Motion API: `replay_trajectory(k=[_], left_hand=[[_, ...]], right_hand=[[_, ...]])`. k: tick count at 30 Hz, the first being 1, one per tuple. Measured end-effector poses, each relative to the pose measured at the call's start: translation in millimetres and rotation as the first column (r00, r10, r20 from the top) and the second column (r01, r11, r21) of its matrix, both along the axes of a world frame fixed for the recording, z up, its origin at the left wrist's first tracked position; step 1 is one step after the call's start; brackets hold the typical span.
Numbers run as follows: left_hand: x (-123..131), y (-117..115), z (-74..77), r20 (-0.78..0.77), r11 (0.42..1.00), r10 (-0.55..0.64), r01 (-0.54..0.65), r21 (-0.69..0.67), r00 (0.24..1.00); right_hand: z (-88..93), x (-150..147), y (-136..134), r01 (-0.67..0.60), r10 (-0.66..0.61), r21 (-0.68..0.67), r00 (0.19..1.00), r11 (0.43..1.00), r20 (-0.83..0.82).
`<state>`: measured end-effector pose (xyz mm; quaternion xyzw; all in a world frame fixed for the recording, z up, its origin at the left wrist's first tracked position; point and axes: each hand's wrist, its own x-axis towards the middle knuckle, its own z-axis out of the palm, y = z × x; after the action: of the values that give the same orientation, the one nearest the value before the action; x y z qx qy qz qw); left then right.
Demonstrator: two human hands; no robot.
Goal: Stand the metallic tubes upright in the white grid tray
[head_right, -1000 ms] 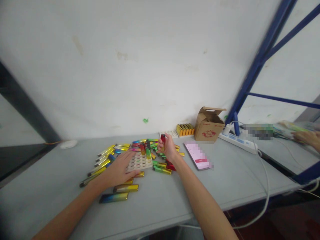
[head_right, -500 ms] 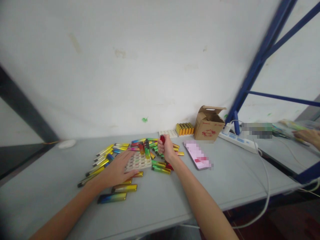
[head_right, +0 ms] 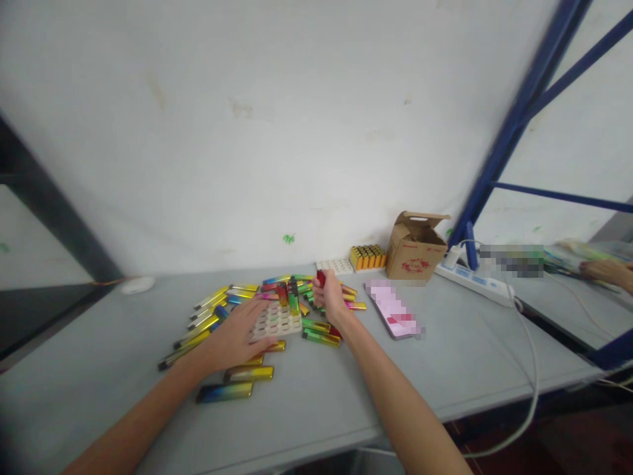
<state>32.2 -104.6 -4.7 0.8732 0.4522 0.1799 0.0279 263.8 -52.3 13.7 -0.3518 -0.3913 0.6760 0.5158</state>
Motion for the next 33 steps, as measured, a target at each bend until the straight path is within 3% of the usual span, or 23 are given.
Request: replay_trajectory(k=[6, 13, 19, 24, 27, 33], left_hand=[[1, -1, 2.4, -0.001, 1.0, -0.019, 0.019, 0.003, 1.0], [-1, 0, -0.6, 0.0, 1.0, -0.001, 0.001, 0.001, 1.0], [-3, 0, -1.6, -0.012, 0.999, -0.031, 0.032, 0.017, 0.999], [-6, 1, -1.2, -0.006, 0.999, -0.039, 0.039, -0.027, 0.999], [-9, 4, -3.6, 0.012, 0.998, -0.041, 0.042, -0.045, 0.999], [-10, 7, -8.4, 0.022, 0.998, -0.06, 0.06, -0.012, 0.998]], right_hand=[[4.2, -3, -5, 0.045, -0.045, -0.037, 0.999, 0.998, -0.017], [-1.1, -3, -3, 0.14, -0.136, 0.152, 0.99, 0.978, -0.037], [-6.3, 8, 8, 0.3, -0.312, 0.374, 0.95, 0.877, -0.031], [10.6, 10, 0, 0.323, -0.414, 0.527, 0.908, 0.786, 0.061], [25.8, 2, -12, 0.268, -0.436, 0.626, 0.89, 0.733, 0.13], [39.8, -22, -34, -0.015, -0.354, 0.738, 0.871, 0.674, 0.341]])
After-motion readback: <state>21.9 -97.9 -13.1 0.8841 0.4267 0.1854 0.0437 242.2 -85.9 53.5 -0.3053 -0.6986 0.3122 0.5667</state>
